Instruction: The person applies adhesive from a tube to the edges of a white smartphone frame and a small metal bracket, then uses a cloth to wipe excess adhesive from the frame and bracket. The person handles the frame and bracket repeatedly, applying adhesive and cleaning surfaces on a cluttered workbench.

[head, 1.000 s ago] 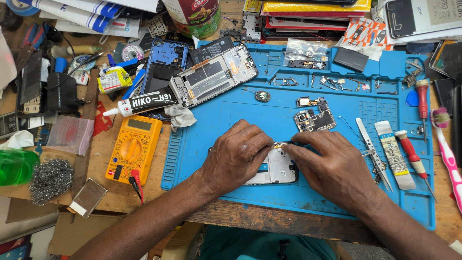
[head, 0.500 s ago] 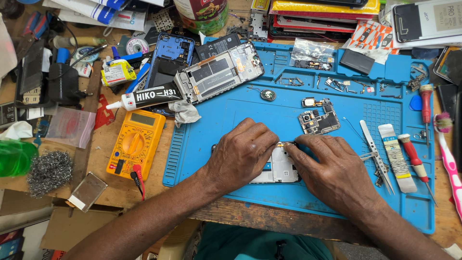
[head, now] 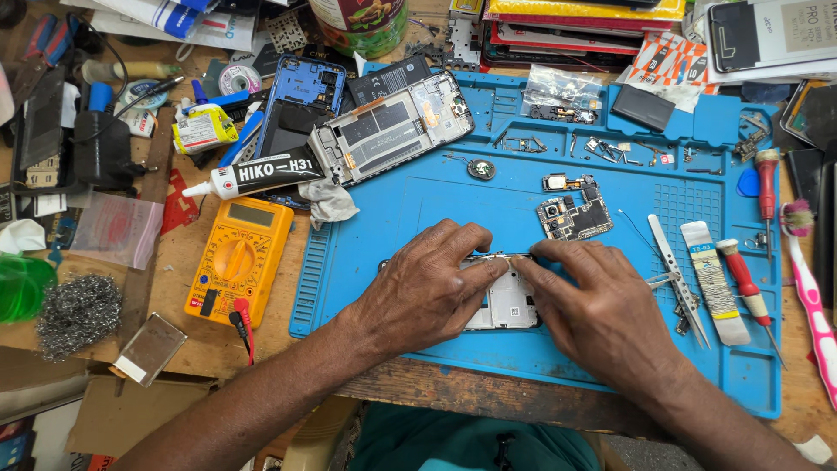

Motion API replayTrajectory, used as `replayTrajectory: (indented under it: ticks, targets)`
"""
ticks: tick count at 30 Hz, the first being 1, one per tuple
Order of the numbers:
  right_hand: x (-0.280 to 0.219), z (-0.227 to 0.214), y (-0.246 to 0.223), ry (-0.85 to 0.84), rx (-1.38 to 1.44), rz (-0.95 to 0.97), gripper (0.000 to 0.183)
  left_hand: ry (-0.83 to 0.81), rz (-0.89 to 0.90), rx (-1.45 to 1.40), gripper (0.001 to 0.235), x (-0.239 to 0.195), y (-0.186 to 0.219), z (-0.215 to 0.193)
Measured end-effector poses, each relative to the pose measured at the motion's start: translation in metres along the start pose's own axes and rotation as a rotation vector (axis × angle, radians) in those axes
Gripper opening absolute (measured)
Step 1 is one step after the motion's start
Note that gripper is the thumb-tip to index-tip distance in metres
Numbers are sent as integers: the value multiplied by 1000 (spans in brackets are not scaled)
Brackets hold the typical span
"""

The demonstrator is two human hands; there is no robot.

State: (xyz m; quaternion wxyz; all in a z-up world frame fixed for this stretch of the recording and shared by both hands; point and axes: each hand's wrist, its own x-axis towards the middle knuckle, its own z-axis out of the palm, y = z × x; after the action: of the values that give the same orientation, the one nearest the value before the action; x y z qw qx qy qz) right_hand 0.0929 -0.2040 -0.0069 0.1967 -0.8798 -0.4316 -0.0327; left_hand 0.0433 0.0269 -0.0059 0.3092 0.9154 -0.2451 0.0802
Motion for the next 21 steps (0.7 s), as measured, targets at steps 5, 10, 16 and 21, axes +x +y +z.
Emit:
replayTrajectory:
  ticks: [5,10,16,21]
  targets:
    - [0,-3,11,20,246,97,34,-24,-3,17,29,-1,-2,2]
    - [2,-4,9,31,225,75,34,-11,2,16,30,-1,-2,4]
    - [0,-2,3,-13,-3,-8,41,-27,1,21,27,0,-2,4]
    - [2,-6,1,-19,-61,-41,45,-27,-4,38,27,-1,-2,5]
